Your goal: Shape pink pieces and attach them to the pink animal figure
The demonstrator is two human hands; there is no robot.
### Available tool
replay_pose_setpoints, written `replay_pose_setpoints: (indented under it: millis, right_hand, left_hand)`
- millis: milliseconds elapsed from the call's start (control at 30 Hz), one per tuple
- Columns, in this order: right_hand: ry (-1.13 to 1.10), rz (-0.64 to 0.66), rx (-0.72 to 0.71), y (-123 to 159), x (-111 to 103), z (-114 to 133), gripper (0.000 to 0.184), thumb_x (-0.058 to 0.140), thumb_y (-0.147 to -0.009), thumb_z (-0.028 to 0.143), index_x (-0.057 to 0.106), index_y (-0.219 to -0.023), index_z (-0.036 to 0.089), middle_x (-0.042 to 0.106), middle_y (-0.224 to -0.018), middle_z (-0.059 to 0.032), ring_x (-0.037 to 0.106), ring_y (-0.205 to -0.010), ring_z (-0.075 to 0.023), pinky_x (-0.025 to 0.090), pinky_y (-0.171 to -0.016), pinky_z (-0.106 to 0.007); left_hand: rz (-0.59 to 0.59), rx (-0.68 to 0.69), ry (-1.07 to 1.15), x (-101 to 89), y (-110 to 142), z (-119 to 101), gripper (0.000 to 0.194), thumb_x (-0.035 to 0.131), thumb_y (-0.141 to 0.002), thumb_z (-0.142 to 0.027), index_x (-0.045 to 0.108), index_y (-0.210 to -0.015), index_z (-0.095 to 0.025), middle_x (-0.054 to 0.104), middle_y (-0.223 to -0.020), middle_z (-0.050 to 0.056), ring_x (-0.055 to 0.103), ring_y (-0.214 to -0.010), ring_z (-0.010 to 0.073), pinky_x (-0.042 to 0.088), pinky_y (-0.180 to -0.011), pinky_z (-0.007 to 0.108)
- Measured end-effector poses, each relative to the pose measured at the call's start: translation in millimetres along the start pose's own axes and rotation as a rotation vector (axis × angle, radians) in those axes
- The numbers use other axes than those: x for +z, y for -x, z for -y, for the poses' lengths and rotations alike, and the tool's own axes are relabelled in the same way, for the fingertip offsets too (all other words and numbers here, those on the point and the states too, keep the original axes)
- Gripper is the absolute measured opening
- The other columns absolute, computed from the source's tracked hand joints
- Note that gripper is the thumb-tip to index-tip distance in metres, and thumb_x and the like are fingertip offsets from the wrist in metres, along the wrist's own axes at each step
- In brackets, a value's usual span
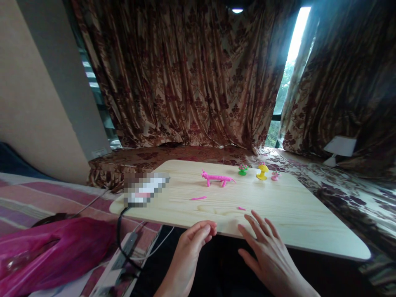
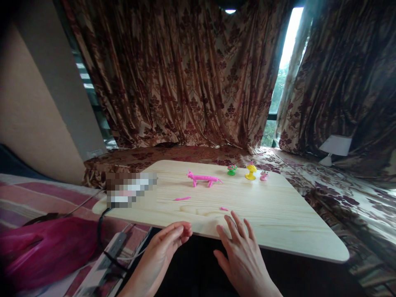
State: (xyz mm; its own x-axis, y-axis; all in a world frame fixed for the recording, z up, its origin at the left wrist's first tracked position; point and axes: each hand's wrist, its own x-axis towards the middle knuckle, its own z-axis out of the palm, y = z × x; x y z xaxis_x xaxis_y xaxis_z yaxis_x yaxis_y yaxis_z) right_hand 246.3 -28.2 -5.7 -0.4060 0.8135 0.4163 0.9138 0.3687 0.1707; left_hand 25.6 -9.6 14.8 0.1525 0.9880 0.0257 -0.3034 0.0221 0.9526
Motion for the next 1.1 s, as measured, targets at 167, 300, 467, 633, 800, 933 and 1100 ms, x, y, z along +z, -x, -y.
replay_pose_setpoints:
  millis: [167, 300, 467, 633, 800, 933, 1100]
  right_hand:
    - [-0.005, -0.006, -0.004, -7, 2, 3, 0.043, 0.051, -0.085, 0.035, 0.048, -0.127, 0.025, 0.041, -0.139, -0.0104, 0.025, -0.133, -0.0338, 0.033, -0.1, -0.055]
    - [-0.006, -0.02, -0.044, 5, 4, -1, 0.052, 0.053, -0.084, 0.037, 0.041, -0.133, 0.028, 0.039, -0.141, -0.0094, 0.024, -0.134, -0.0341, 0.034, -0.099, -0.055]
    - [-0.039, -0.006, 0.01, -3, 4, 2, 0.044, 0.052, -0.084, 0.036, 0.048, -0.127, 0.026, 0.039, -0.141, -0.0096, 0.025, -0.133, -0.0333, 0.032, -0.1, -0.055]
    - [-0.147, 0.003, 0.012, -3, 2, 1, 0.043, 0.049, -0.085, 0.025, 0.047, -0.128, 0.026, 0.042, -0.139, -0.0073, 0.027, -0.132, -0.0306, 0.033, -0.1, -0.051]
    - [-0.369, 0.004, 0.079, -8, -8, -3, 0.042, 0.042, -0.081, 0.004, 0.059, -0.112, 0.027, 0.059, -0.114, -0.0034, 0.047, -0.114, -0.0223, 0.039, -0.093, -0.038]
    - [-0.499, -0.037, 0.144, -28, -5, -4, 0.021, 0.047, -0.085, 0.013, 0.064, -0.088, 0.025, 0.063, -0.088, -0.0019, 0.057, -0.086, -0.0197, 0.044, -0.078, -0.035]
    - [-0.554, -0.089, 0.199, -34, -4, -4, 0.016, 0.048, -0.088, 0.019, 0.06, -0.097, 0.024, 0.063, -0.091, -0.0013, 0.058, -0.089, -0.0184, 0.045, -0.08, -0.032]
  left_hand:
    - [-0.014, 0.028, 0.002, -6.4, -1, -3, 0.021, 0.056, -0.084, -0.031, 0.07, -0.088, -0.016, 0.066, -0.09, 0.006, 0.055, -0.095, 0.0209, 0.039, -0.091, 0.036]
    - [-0.002, 0.015, 0.005, -4.4, -1, -2, 0.022, 0.055, -0.084, -0.032, 0.07, -0.088, -0.016, 0.066, -0.088, 0.006, 0.055, -0.094, 0.0206, 0.039, -0.09, 0.036]
    - [0.017, 0.001, -0.001, -1.7, 1, 0, 0.021, 0.056, -0.084, -0.032, 0.069, -0.088, -0.016, 0.066, -0.088, 0.006, 0.056, -0.091, 0.0204, 0.04, -0.089, 0.036]
    - [0.005, 0.023, -0.007, -6.9, -1, -3, 0.021, 0.055, -0.084, -0.032, 0.07, -0.088, -0.017, 0.066, -0.087, 0.005, 0.056, -0.094, 0.0207, 0.039, -0.091, 0.036]
    - [0.023, 0.0, -0.005, -1.7, -1, 1, 0.022, 0.056, -0.084, -0.032, 0.07, -0.087, -0.016, 0.066, -0.087, 0.006, 0.057, -0.091, 0.0207, 0.04, -0.09, 0.036]
    - [0.03, 0.002, -0.023, -1.7, -1, 0, 0.023, 0.055, -0.084, -0.033, 0.07, -0.087, -0.016, 0.067, -0.088, 0.007, 0.058, -0.09, 0.021, 0.041, -0.089, 0.036]
    - [-0.048, 0.024, -0.03, 1.8, 1, -5, 0.023, 0.057, -0.081, -0.033, 0.071, -0.084, -0.015, 0.069, -0.083, 0.007, 0.06, -0.086, 0.0215, 0.042, -0.086, 0.034]
